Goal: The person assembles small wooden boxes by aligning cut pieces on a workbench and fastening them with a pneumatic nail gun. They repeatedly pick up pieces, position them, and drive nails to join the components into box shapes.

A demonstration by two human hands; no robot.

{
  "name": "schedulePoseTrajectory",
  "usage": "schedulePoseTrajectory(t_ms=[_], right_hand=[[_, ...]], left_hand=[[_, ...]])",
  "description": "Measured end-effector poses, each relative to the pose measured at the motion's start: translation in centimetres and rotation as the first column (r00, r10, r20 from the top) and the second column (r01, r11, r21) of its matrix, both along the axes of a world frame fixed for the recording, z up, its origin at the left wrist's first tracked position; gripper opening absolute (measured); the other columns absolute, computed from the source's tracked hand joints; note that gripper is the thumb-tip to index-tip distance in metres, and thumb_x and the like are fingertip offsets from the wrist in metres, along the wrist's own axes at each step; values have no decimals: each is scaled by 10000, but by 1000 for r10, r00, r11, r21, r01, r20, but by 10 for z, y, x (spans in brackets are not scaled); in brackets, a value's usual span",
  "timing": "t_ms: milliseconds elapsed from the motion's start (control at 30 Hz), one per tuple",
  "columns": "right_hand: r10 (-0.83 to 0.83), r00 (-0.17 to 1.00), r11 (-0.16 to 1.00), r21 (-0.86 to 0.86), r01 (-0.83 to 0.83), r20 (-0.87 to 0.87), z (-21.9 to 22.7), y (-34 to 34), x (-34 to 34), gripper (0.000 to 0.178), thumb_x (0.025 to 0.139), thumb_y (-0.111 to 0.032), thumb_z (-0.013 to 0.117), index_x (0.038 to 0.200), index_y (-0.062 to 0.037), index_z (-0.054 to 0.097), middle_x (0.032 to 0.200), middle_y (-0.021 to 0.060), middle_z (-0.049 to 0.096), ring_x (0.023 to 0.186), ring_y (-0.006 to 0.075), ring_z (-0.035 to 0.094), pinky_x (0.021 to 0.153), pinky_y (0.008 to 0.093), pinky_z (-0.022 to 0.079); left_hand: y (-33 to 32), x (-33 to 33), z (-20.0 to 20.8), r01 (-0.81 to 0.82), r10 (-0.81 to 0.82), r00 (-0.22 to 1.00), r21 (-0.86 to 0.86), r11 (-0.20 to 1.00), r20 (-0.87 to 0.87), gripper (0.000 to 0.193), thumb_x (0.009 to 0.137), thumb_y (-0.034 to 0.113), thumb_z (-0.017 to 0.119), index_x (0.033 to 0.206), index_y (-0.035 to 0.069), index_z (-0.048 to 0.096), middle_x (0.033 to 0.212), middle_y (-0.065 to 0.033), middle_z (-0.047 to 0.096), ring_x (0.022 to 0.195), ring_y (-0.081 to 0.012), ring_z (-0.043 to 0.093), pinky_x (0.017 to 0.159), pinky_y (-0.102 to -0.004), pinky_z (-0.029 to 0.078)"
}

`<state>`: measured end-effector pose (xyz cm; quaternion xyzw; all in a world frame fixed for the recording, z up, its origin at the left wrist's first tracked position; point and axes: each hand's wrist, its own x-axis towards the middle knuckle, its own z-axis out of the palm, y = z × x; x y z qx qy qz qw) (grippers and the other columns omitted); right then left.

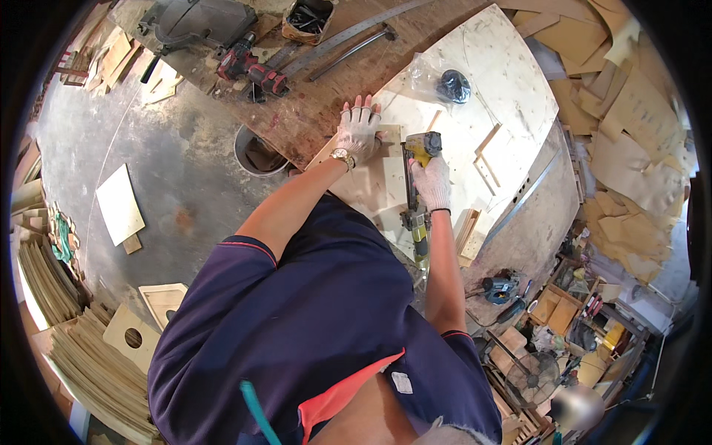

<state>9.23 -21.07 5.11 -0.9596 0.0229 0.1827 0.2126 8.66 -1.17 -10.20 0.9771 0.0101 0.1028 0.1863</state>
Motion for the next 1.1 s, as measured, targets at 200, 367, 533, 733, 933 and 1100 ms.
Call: schedulePoseTrajectory(t_ms=[200,367,533,733,933,1100], right_hand=[[116,993,990,-81,-114,18,-13,12,1,496,933,-283,787,1265,59,651,1065,341,764,1025,514,743,888,556,612],[-59,996,998,8,60,-68,-3,12,-5,421,937,-264,782,1217,36,685,1074,326,770,1032,501,748,880,543,611],[-143,983,986,67,151,-114,-3,7,-21,425,941,-258,781,1251,16,683,1110,304,775,1085,494,739,919,550,596],[-42,998,998,-57,39,-40,-16,11,-26,474,939,-279,791,1283,21,664,1111,314,770,1083,505,736,928,559,599],[51,998,998,-30,-50,27,-10,27,-36,469,927,-310,808,1237,27,703,1099,314,772,1066,502,737,908,553,599],[105,994,990,-93,-107,-26,-1,51,-46,444,929,-347,809,1155,29,744,1043,315,773,1026,495,748,888,553,609]], left_hand=[[3,-2,0,14,-13,1000,31,999,-27,771,974,452,680,1616,62,503,1706,-253,431,1560,-464,420,1250,-664,322],[4,8,-4,-26,23,997,47,999,80,799,968,488,690,1622,68,505,1718,-241,422,1568,-455,414,1248,-667,322],[3,7,-3,-23,22,999,36,999,30,796,985,496,677,1634,70,497,1736,-231,401,1579,-445,405,1248,-665,324],[2,6,-4,-16,14,999,33,999,50,792,994,508,670,1634,74,497,1737,-240,396,1585,-439,399,1237,-651,355],[8,6,-1,27,-25,999,-53,998,40,783,1005,534,668,1648,123,490,1751,-248,364,1600,-442,379,1202,-623,431],[25,12,19,56,-105,973,-232,971,-206,810,968,613,699,1647,220,499,1734,-243,377,1612,-441,360,1153,-641,484]])
